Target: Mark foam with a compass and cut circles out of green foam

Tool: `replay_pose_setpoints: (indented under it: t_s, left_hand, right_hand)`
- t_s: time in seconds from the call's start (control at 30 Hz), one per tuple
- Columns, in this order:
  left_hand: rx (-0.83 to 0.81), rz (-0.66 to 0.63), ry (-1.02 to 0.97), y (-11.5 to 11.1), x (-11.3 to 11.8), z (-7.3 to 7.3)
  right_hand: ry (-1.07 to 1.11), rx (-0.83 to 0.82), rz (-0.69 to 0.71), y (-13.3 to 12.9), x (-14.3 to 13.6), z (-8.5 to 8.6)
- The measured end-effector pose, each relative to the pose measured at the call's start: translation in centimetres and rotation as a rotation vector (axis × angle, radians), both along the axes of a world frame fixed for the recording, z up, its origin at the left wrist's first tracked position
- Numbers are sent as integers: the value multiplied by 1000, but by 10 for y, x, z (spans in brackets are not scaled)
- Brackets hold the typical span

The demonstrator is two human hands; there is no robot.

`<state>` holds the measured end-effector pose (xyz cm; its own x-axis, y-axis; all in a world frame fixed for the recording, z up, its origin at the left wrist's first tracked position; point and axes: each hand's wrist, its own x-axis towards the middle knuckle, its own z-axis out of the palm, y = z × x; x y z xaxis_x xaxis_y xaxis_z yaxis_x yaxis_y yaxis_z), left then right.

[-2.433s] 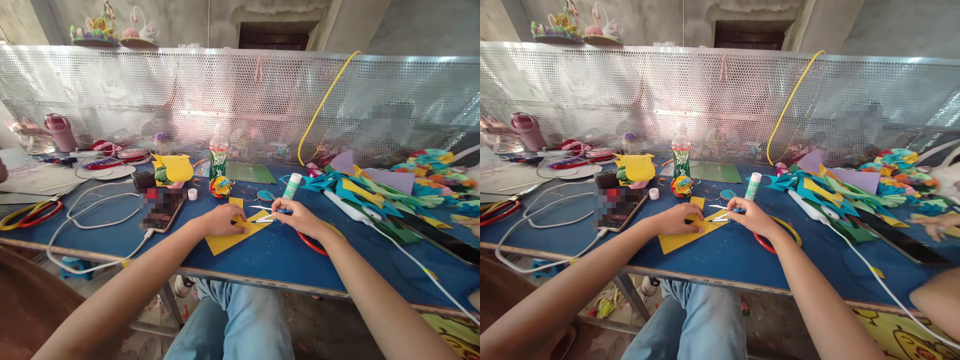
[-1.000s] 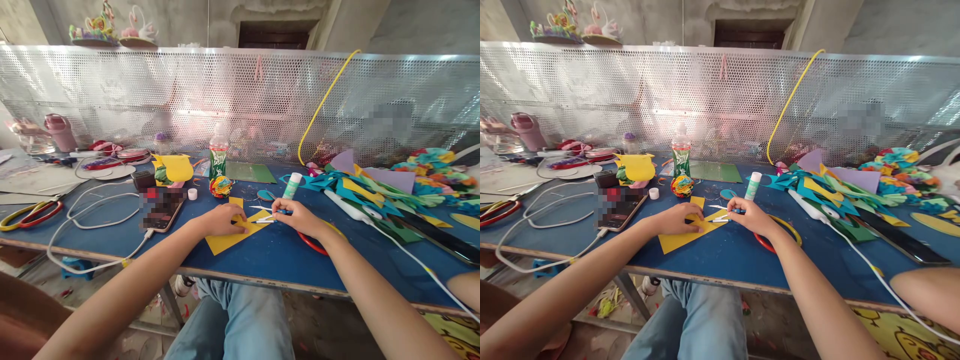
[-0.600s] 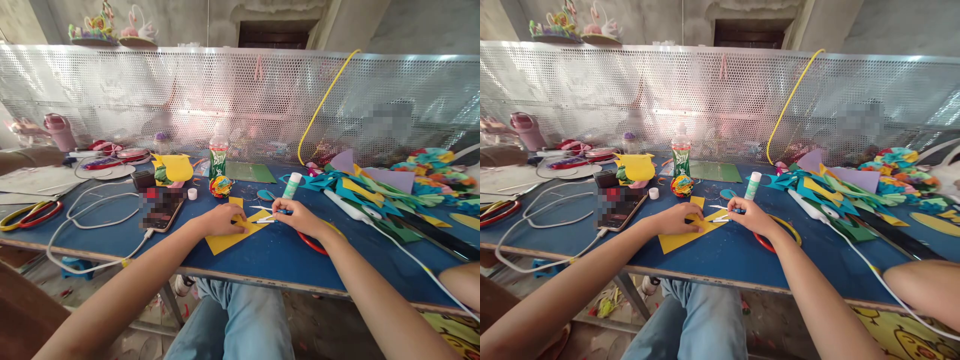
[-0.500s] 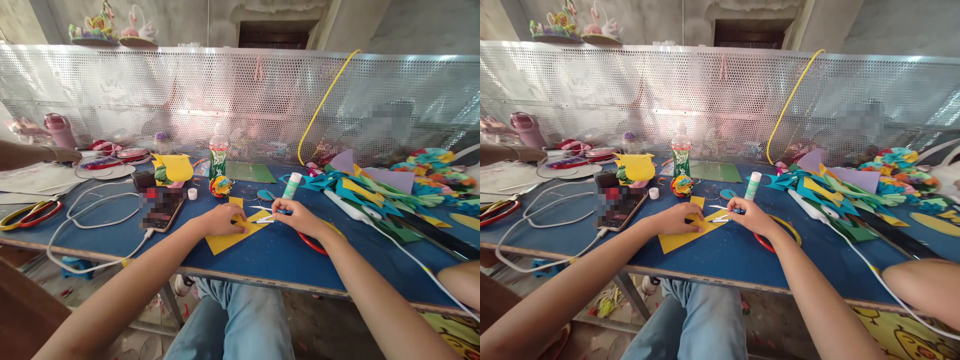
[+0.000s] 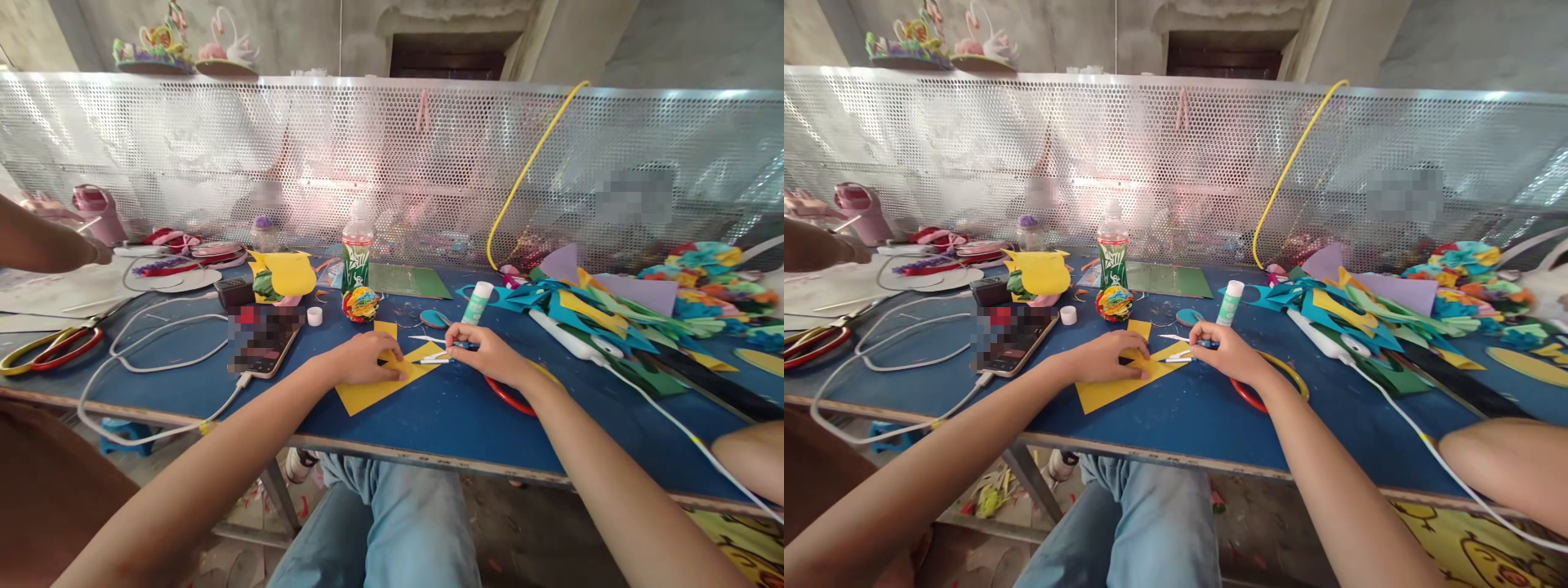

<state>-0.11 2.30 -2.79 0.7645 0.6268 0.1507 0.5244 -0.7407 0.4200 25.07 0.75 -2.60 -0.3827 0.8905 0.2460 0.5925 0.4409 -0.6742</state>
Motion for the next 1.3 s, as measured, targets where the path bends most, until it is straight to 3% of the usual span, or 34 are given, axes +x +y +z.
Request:
replay_pose_setpoints:
  t_s: [1.3]
  left_hand:
    - [1, 18, 22, -1, 1, 2]
  right_hand:
    - [5, 26, 4, 1, 0, -2]
